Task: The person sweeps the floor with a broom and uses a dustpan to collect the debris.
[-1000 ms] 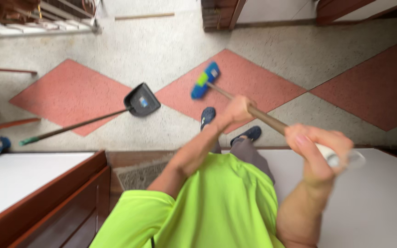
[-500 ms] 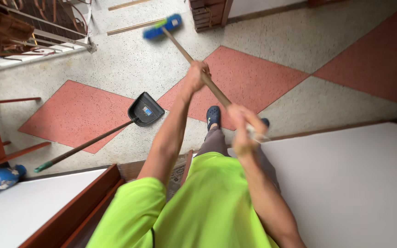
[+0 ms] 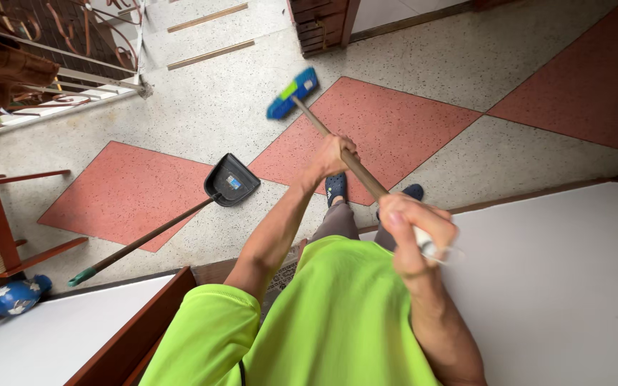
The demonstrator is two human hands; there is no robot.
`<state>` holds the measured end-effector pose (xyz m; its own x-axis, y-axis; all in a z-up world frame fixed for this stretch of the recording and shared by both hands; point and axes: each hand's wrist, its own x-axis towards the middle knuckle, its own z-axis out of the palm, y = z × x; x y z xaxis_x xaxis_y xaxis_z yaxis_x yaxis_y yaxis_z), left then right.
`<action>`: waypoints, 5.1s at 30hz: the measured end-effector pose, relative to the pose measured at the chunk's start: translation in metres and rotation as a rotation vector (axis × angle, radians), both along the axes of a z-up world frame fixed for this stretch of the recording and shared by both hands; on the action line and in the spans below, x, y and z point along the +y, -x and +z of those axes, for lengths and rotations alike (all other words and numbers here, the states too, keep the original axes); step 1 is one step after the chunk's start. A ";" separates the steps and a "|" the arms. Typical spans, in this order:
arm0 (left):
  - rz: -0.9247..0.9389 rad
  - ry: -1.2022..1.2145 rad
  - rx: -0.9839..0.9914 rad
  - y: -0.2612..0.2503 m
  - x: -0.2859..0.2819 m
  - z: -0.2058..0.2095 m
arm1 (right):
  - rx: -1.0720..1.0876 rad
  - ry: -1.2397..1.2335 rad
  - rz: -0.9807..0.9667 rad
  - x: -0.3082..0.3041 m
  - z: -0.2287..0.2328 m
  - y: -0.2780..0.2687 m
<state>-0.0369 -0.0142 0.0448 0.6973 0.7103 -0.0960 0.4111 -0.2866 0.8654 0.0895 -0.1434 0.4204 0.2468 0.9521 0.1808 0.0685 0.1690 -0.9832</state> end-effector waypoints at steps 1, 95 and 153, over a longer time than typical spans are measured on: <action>-0.003 0.000 -0.004 -0.001 -0.006 0.012 | -0.004 0.000 -0.003 -0.003 0.010 -0.002; -0.250 -0.202 0.242 0.102 0.149 -0.090 | 0.120 -0.015 -0.396 0.054 -0.136 0.125; -0.663 -0.169 -0.652 -0.234 -0.114 0.027 | 0.149 -0.324 -1.036 -0.177 -0.052 -0.057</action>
